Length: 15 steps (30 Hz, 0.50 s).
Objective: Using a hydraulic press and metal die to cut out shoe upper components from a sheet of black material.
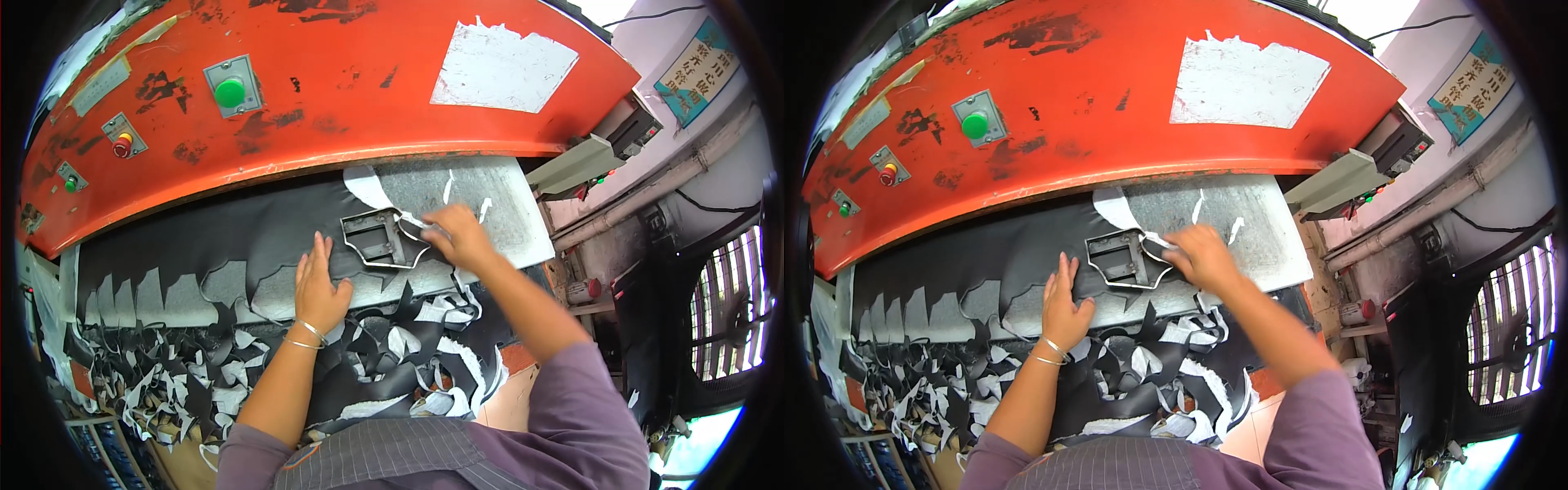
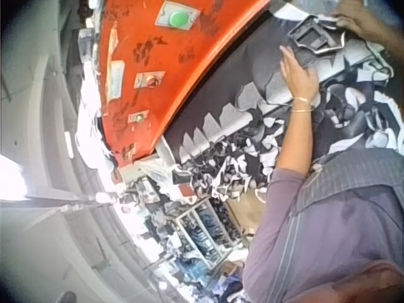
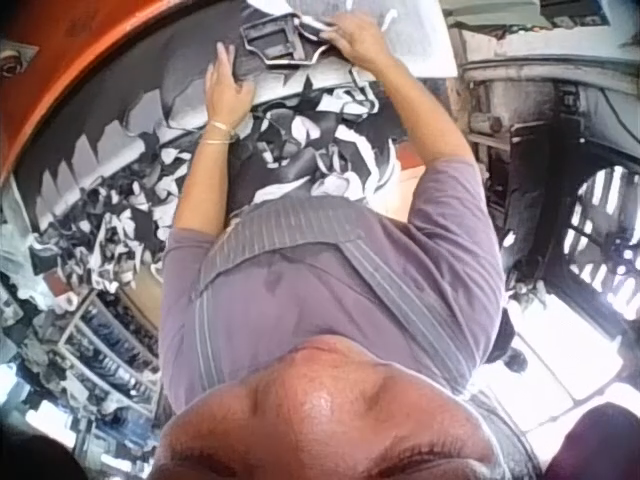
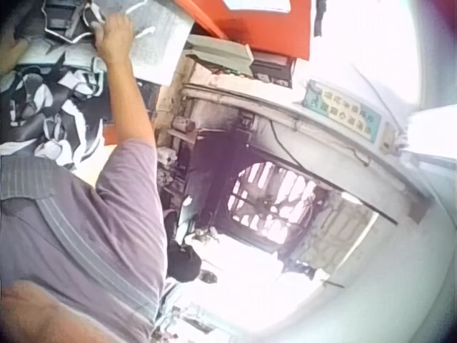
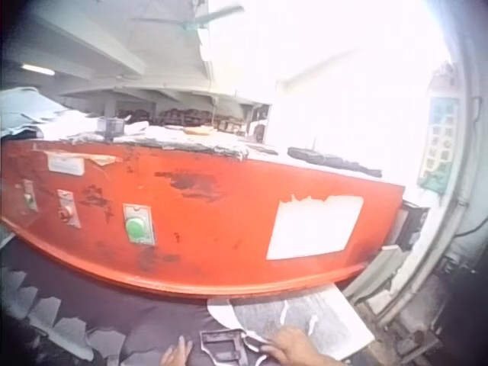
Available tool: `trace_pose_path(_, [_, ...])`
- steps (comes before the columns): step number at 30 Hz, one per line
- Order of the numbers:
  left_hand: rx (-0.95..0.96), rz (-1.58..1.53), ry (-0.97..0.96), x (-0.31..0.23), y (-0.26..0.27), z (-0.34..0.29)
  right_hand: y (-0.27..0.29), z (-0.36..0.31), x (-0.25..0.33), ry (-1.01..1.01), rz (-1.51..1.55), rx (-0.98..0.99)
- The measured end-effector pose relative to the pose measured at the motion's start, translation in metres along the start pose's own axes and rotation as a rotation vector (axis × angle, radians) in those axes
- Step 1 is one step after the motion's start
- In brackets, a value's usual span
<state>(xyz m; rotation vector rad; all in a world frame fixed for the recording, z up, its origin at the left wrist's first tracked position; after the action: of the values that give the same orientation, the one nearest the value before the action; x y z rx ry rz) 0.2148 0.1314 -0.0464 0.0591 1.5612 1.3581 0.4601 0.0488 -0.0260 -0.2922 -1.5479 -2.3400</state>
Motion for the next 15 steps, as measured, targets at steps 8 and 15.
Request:
trace_pose_path(8, [0.088,0.072,0.023,-0.013,0.015,0.048,-0.012,-0.007,0.001,-0.111,0.167,-0.003])
trace_pose_path(15, [-0.141,0.120,-0.022,-0.006,0.019,0.020,-0.031,0.004,0.002,-0.267,0.330,-0.006])
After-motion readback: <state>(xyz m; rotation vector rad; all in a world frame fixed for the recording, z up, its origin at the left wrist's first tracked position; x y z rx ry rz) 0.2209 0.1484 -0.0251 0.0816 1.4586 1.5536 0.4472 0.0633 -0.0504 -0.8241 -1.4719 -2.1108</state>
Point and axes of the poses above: each hand's wrist, its own z-axis towards the middle knuckle, its own y-axis out of the back of the hand, x = y × z, the point moved 6 cm from there along z, towards the middle knuckle, and after that the axes turned 6 degrees about x, right-handed, at the moved point
